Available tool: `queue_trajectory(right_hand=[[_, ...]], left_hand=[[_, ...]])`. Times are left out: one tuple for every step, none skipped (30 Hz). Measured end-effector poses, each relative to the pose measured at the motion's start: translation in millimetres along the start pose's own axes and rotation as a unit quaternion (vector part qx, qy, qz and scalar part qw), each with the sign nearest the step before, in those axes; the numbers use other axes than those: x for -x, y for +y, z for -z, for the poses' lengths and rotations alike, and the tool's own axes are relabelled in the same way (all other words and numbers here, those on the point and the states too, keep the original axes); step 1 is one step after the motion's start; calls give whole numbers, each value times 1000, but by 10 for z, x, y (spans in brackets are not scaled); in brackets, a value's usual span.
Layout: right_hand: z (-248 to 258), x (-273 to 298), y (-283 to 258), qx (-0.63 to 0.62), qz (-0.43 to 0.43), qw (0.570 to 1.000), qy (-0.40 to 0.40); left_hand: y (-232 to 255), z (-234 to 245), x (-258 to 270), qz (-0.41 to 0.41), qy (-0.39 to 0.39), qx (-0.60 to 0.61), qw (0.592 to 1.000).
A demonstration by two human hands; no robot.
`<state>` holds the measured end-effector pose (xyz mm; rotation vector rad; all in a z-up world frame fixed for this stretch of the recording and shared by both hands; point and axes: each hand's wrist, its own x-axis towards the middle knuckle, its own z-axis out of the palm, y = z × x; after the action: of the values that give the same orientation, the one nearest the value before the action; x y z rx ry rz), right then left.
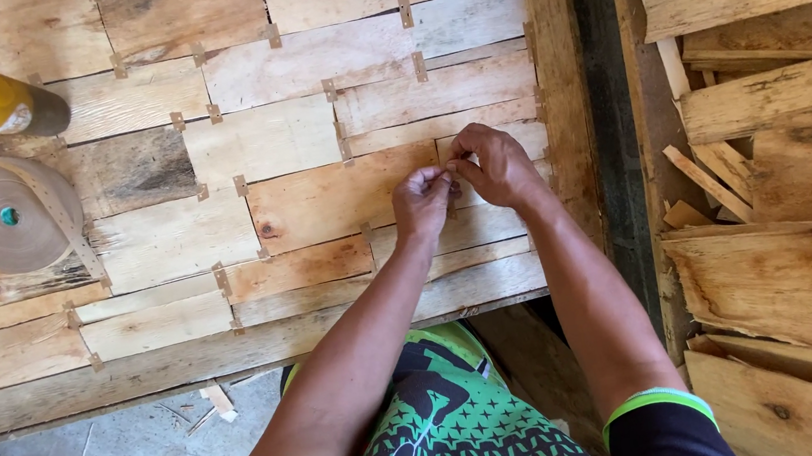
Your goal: The recorder is using a utility knife to trim and adjust small wood panels on a surface, likely as part of a finishing or decorative woodworking project.
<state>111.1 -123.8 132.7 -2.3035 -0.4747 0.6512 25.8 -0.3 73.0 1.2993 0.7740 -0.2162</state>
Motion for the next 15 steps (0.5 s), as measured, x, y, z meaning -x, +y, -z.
queue_trajectory(right_hand=[[3,16,-44,0,1,1000,-2],[7,31,-87,16,40,998,41],[12,46,-130,31,80,993,83],[-8,59,-61,30,81,993,81],[-29,65,5,24,105,988,111],[-49,73,73,18,130,981,141],[-57,112,91,18,130,981,140],[-65,151,108,-1,109,982,157],[-84,186,118,-21,89,981,173],[-89,213,116,-22,89,981,172],[-96,252,115,-32,82,980,181],[-102,292,115,-43,74,978,190],[-141,312,167,-42,74,978,190],[-181,333,220,-55,83,973,207],[-227,369,275,-67,89,968,223]], left_hand=[[-21,-28,-18,1,1,1,1000],[-42,-57,-35,-28,14,11,999],[-60,-87,-53,-56,27,20,998],[108,-81,16,-55,29,21,998],[281,-72,77,-26,35,-112,993],[454,-66,138,3,41,-242,969],[410,-62,102,4,41,-242,969],[365,-58,65,-19,38,-222,974],[321,-39,30,-41,37,-202,978],[283,-26,37,-40,39,-202,978],[239,-12,54,-65,-13,-211,975],[196,-1,71,-90,-65,-219,969],[175,11,63,-91,-64,-219,969],[154,21,55,-92,-70,-236,965],[120,33,58,-92,-77,-253,960]])
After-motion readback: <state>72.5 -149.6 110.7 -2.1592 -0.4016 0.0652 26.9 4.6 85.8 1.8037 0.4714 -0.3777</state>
